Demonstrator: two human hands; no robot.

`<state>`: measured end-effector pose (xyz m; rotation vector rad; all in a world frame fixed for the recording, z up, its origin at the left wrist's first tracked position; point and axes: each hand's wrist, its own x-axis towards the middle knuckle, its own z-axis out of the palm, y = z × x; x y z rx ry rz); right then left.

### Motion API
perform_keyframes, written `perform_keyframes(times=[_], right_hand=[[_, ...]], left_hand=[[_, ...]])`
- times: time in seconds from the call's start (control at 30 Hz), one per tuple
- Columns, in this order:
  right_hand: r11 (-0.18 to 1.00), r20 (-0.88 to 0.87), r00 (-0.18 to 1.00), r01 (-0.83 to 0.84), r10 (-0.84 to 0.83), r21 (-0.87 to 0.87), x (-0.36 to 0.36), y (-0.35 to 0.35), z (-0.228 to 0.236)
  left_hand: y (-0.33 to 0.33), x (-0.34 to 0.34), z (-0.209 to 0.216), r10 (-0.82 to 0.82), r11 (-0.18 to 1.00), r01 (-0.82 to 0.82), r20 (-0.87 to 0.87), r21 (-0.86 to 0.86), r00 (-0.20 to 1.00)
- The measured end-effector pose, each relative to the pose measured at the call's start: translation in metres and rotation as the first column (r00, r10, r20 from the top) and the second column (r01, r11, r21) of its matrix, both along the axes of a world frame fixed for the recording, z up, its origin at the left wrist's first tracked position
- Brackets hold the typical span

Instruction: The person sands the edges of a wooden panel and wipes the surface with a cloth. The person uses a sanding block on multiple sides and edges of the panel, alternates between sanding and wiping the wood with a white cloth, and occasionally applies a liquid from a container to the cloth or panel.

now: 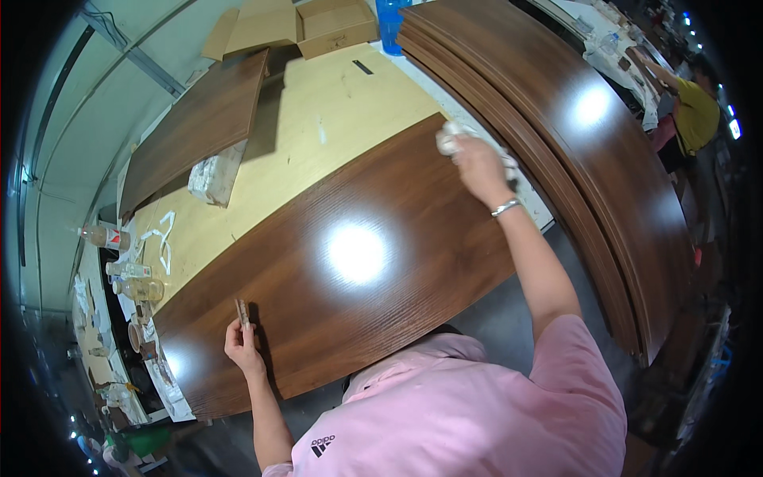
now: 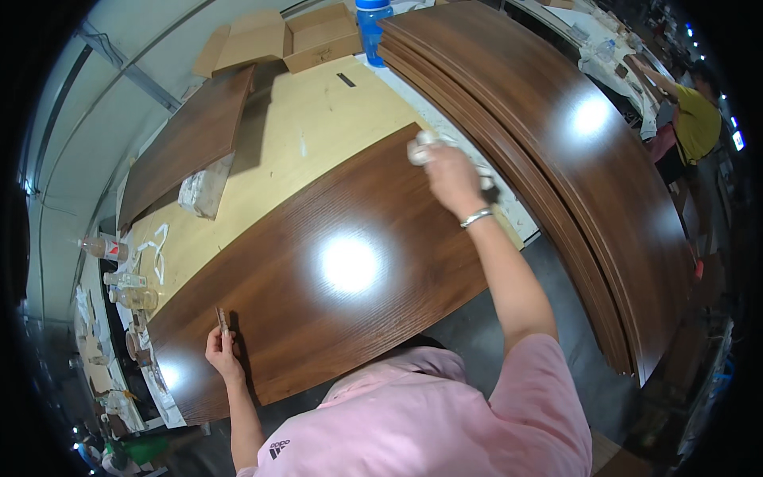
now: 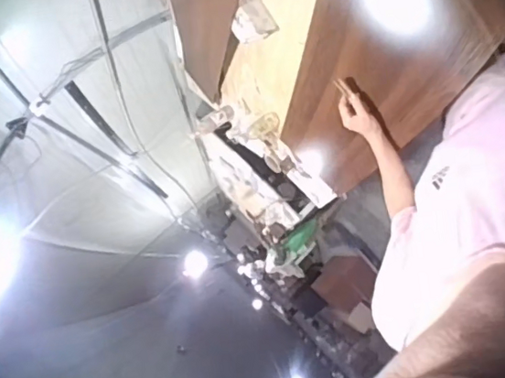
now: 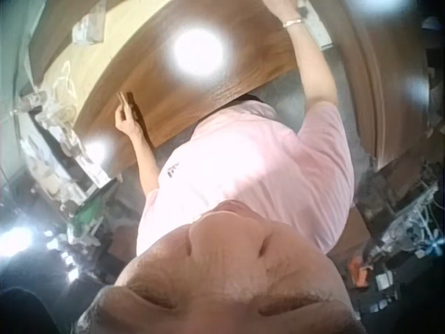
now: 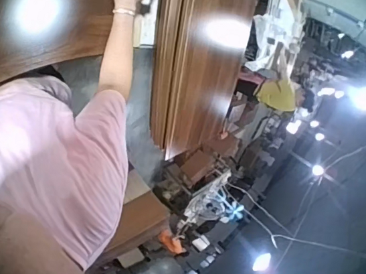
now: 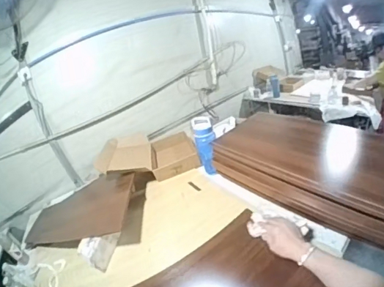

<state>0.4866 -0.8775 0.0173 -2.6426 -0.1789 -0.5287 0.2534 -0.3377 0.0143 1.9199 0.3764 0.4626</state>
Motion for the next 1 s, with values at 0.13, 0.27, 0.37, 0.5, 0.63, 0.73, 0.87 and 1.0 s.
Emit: perform_keyframes(times=[0.13, 0.27, 0.37, 0.5, 0.63, 0.73, 0.87, 1.0], right_hand=[[0.922, 0.13, 0.946, -0.25, 0.298, -0.295, 0.024, 0.042, 0.003], [0.975, -0.33, 0.918, 0.218, -0.221, -0.047, 0.052, -0.019, 0.034], [0.995, 0.184, 0.978, -0.099, 0.098, 0.001, 0.036, 0.001, -0.001], [0.869, 0.019, 0.918, -0.369, 0.397, -0.329, 0.001, 0.07, 0.018], [0.989, -0.132, 0.981, 0.13, -0.139, -0.074, 0.041, -0.016, 0.015], [0.994, -0.033, 0.994, 0.109, -0.108, 0.029, 0.012, -0.024, 0.029], [0.922, -0.016, 0.983, -0.164, 0.181, 0.35, -0.05, 0.04, 0.043], [0.769, -0.028, 0.825, -0.514, 0.565, 0.38, -0.071, 0.079, 0.085]], left_hand=[[-0.002, -0.001, 0.0, 0.022, 1.0, -0.022, -0.003, -0.001, 1.0], [0.002, -0.006, 0.0, 0.034, 0.999, -0.034, -0.046, -0.007, 0.998], [-0.003, 0.0, -0.002, 0.005, 1.0, -0.005, -0.026, 0.019, 1.0], [0.001, -0.005, -0.004, 0.039, 0.999, -0.039, -0.018, 0.036, 0.999], [-0.009, -0.002, 0.005, 0.03, 0.998, -0.029, -0.021, 0.053, 0.999], [-0.005, -0.001, 0.0, 0.041, 0.999, -0.041, 0.006, -0.036, 0.999], [-0.004, 0.002, 0.001, 0.015, 0.999, -0.016, 0.015, 0.039, 1.0], [-0.002, 0.001, 0.007, -0.002, 0.998, 0.002, -0.004, -0.064, 1.0]])
